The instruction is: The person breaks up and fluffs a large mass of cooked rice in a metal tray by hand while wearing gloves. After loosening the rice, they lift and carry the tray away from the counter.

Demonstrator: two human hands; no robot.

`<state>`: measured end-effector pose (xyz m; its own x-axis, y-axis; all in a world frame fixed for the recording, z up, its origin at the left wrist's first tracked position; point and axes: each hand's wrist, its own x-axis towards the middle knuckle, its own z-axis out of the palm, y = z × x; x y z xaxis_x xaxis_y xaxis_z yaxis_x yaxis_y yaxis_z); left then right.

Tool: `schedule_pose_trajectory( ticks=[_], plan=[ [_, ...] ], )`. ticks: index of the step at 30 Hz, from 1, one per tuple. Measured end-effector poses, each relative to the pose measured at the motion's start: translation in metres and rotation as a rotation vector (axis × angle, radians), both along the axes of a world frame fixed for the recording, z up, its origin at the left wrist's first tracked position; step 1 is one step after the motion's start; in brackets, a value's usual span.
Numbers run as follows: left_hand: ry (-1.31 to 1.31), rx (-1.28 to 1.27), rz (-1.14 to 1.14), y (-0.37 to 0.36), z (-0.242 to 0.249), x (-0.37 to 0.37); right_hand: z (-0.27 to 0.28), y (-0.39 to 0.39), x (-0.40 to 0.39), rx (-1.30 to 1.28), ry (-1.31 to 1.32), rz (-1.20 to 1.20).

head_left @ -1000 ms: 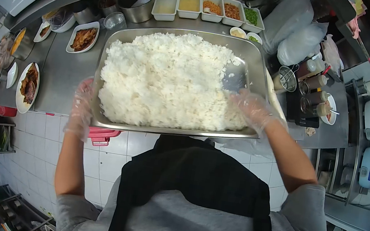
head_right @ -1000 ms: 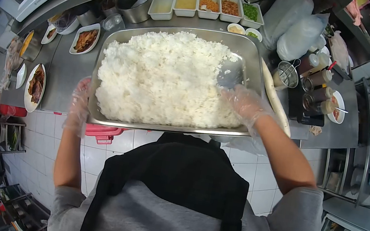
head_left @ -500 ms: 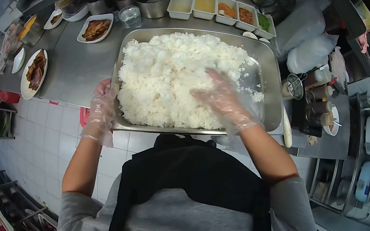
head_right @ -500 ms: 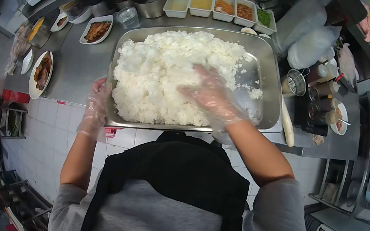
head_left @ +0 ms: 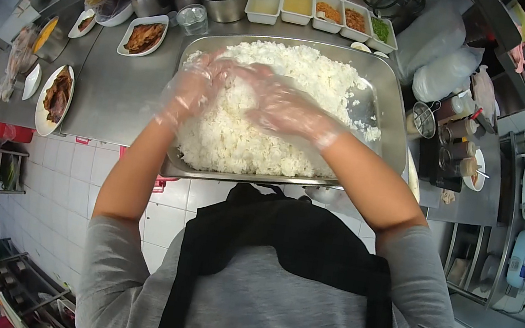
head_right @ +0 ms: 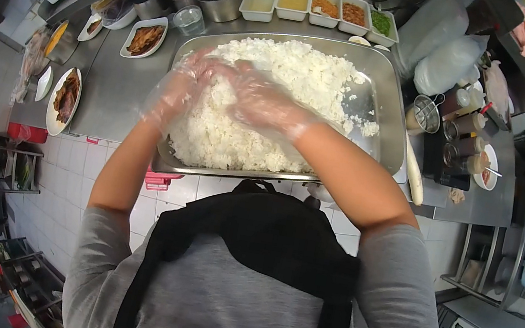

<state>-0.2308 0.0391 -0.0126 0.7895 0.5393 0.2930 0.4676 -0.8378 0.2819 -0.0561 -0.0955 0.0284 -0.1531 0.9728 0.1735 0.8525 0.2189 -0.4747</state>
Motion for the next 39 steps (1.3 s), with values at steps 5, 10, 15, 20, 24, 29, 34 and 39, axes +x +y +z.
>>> schedule_pose_trajectory(
  ticks=[5, 10, 15, 20, 24, 29, 34, 39],
  plan=[
    [0.019, -0.179, -0.094, 0.045, -0.025, 0.017, -0.046, 0.001, 0.001, 0.093, -0.157, -0.028],
    [-0.035, -0.211, -0.074, 0.048, -0.022, 0.016, -0.027, 0.011, 0.003, -0.263, 0.413, 0.014],
    [-0.07, 0.009, -0.041, -0.03, 0.058, 0.024, 0.035, -0.025, 0.101, -0.405, 0.868, -0.029],
    [-0.052, 0.016, -0.319, -0.124, 0.053, 0.049, -0.028, 0.004, 0.185, -0.483, 0.897, -0.553],
    [0.088, 0.045, -0.258, -0.175, 0.013, 0.047, -0.109, 0.031, 0.224, -0.857, 1.932, -0.517],
    [0.126, 0.09, -0.174, -0.187, -0.014, 0.046, -0.09, 0.006, 0.201, -0.998, 1.11, -0.322],
    [0.132, 0.111, -0.132, -0.203, -0.012, 0.069, -0.082, -0.05, 0.166, -0.972, 1.376, -0.281],
    [0.208, 0.003, -0.034, -0.2, -0.008, 0.101, -0.058, -0.048, 0.127, -0.799, 1.465, -0.157]
  ],
)
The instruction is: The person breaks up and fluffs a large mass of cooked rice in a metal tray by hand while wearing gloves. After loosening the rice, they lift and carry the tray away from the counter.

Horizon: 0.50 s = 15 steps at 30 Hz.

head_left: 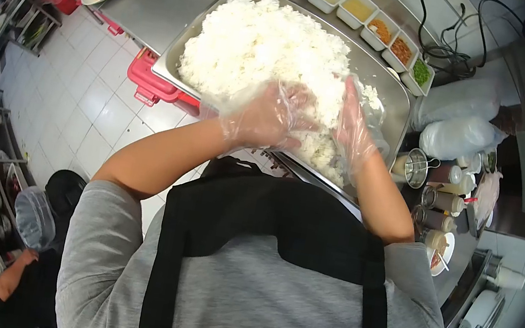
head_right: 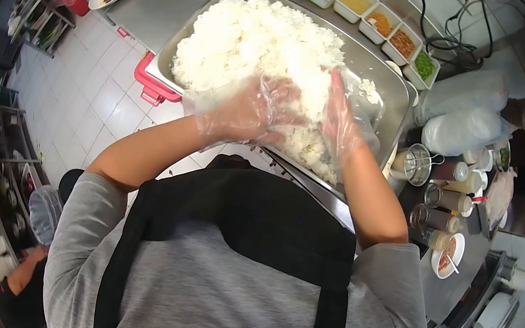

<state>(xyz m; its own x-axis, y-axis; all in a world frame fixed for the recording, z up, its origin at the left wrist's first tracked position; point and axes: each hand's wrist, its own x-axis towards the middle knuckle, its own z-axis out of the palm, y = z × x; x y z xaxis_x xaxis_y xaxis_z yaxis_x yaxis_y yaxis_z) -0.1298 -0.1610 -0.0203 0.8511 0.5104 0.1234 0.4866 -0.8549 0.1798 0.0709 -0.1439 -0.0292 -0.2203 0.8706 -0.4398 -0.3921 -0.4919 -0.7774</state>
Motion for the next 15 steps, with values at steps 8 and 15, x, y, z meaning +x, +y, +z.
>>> schedule_pose_trajectory(
  ticks=[8, 15],
  plan=[
    [-0.362, 0.149, 0.429, 0.012, 0.017, -0.021, 0.029, 0.057, -0.069, 0.549, -0.724, 0.083],
    [-0.429, 0.31, 0.284, 0.078, 0.02, -0.038, 0.061, 0.112, -0.068, 0.925, -1.526, 0.564]
  ],
)
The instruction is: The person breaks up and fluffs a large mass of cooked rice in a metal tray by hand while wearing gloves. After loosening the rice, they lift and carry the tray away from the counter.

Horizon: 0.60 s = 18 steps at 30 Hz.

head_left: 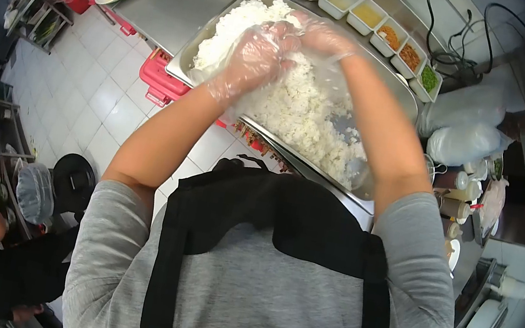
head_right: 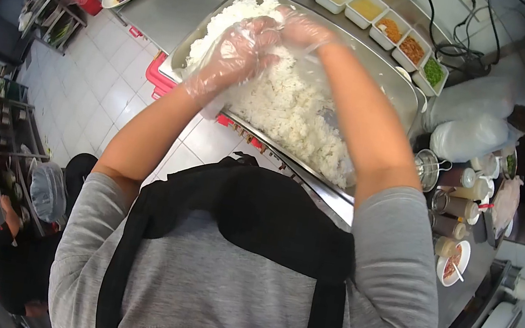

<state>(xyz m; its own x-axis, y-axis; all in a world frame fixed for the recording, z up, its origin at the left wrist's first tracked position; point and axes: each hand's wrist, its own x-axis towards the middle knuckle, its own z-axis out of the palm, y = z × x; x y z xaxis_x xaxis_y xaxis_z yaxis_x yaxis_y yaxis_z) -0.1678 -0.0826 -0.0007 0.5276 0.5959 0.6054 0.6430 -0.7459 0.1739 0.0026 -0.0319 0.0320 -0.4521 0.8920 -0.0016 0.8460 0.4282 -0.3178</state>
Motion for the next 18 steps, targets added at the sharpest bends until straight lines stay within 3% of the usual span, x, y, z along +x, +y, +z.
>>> schedule_pose_trajectory(
  ticks=[1, 4, 7, 8, 10, 12, 14, 16, 18],
  plan=[
    [0.027, -0.01, 0.017, 0.009, -0.008, -0.001, 0.031, -0.016, 0.004, -0.071, 0.013, -0.069],
    [0.041, -0.03, -0.029, 0.044, -0.037, -0.015, 0.004, -0.007, 0.037, -0.078, 0.363, -0.017],
    [-0.075, -0.358, -0.173, 0.06, -0.033, -0.021, -0.04, -0.022, 0.02, 0.102, 0.233, -0.065],
    [0.205, -0.333, -0.068, 0.062, -0.01, -0.019, -0.056, -0.022, 0.021, 0.144, 0.193, -0.046],
    [0.321, -0.356, 0.027, 0.045, 0.027, -0.013, -0.046, -0.025, 0.04, -0.237, 0.5, -0.058],
    [0.393, -0.322, 0.04, 0.018, 0.058, -0.007, 0.027, -0.066, 0.062, -0.693, 0.837, -0.196],
    [0.41, -0.24, -0.023, -0.015, 0.076, 0.001, 0.03, -0.079, 0.092, -0.649, 0.564, -0.397],
    [0.369, -0.256, -0.222, -0.036, 0.058, 0.004, 0.015, -0.107, 0.116, -0.629, 0.578, -0.614],
    [0.362, -0.262, -0.333, -0.05, 0.029, 0.006, -0.07, -0.116, 0.171, -0.605, 0.357, -0.439]
  ],
)
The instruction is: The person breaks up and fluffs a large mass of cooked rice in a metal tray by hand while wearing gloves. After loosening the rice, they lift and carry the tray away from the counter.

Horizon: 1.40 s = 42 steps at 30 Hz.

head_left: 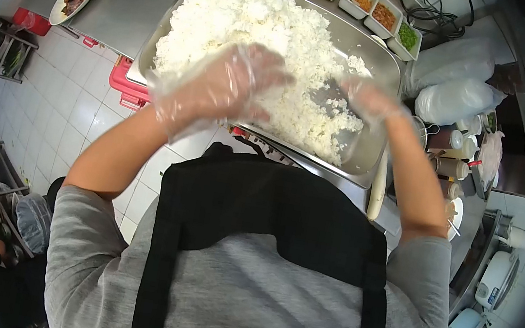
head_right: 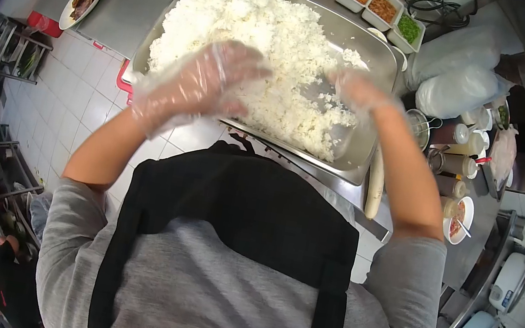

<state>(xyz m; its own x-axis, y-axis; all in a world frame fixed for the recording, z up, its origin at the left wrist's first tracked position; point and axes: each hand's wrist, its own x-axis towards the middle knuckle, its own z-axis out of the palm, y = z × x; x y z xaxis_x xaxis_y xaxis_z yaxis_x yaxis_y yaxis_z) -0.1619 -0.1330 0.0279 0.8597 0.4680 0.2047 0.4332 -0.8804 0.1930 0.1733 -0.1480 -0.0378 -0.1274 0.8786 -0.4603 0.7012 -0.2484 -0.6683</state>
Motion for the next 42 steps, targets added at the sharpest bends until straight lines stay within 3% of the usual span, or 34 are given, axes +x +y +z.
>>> schedule_pose_trajectory(
  ticks=[2, 6, 10, 11, 13, 15, 18, 19, 22, 26, 28, 30, 32, 33, 36, 39, 40, 42],
  plan=[
    [0.024, -0.001, -0.023, -0.008, -0.031, -0.001, 0.042, -0.025, -0.035, -0.219, -0.56, 0.152],
    [-0.071, -0.119, 0.035, -0.008, -0.052, 0.0, -0.004, -0.08, -0.052, -0.096, -0.012, -0.303],
    [-0.099, -0.176, 0.032, -0.01, -0.046, 0.003, 0.037, -0.059, -0.124, -0.293, 0.533, -0.721],
    [-0.096, -0.183, 0.035, -0.011, -0.042, 0.004, -0.035, -0.042, -0.102, -0.356, 1.045, -0.678],
    [-0.103, -0.124, 0.05, -0.011, -0.041, 0.009, -0.049, -0.034, -0.093, -0.319, 0.919, -0.657],
    [-0.139, -0.085, 0.049, -0.011, -0.044, 0.015, 0.016, -0.044, -0.124, -0.194, 0.868, -0.68],
    [-0.249, -0.074, 0.083, -0.001, -0.054, 0.021, 0.016, -0.018, -0.138, 0.081, 0.594, -0.54],
    [-0.293, -0.089, 0.134, 0.002, -0.055, 0.022, 0.051, -0.013, -0.157, 0.092, 0.497, -0.556],
    [-0.371, 0.001, 0.238, 0.014, -0.042, 0.013, 0.053, 0.026, -0.17, 0.149, 0.558, -0.485],
    [-0.317, 0.156, 0.386, 0.031, -0.02, -0.022, 0.075, 0.059, -0.18, 0.233, 0.44, -0.051],
    [-0.269, 0.257, 0.415, 0.038, -0.017, -0.045, 0.099, 0.057, -0.181, 0.405, 0.217, 0.259],
    [-0.319, 0.188, 0.41, 0.04, -0.027, -0.067, 0.062, 0.072, -0.193, 0.629, 0.183, 0.235],
    [-0.292, 0.072, 0.394, 0.037, -0.03, -0.083, 0.073, 0.06, -0.22, 0.32, 0.313, -0.025],
    [-0.332, -0.013, 0.403, 0.031, -0.026, -0.085, 0.062, 0.061, -0.227, 0.37, 0.361, -0.053],
    [-0.517, -0.04, 0.496, 0.018, -0.027, -0.073, 0.04, 0.089, -0.246, 0.588, -0.16, 0.29],
    [-0.358, 0.052, 0.521, 0.024, -0.033, -0.061, 0.089, 0.089, -0.232, 0.492, -0.264, 0.533],
    [-0.303, 0.087, 0.529, 0.028, -0.036, -0.058, 0.089, 0.086, -0.218, 0.55, -0.139, 0.478],
    [-0.06, 0.145, 0.507, 0.031, -0.046, -0.059, 0.095, 0.076, -0.169, 0.433, 0.144, 0.301]
  ],
)
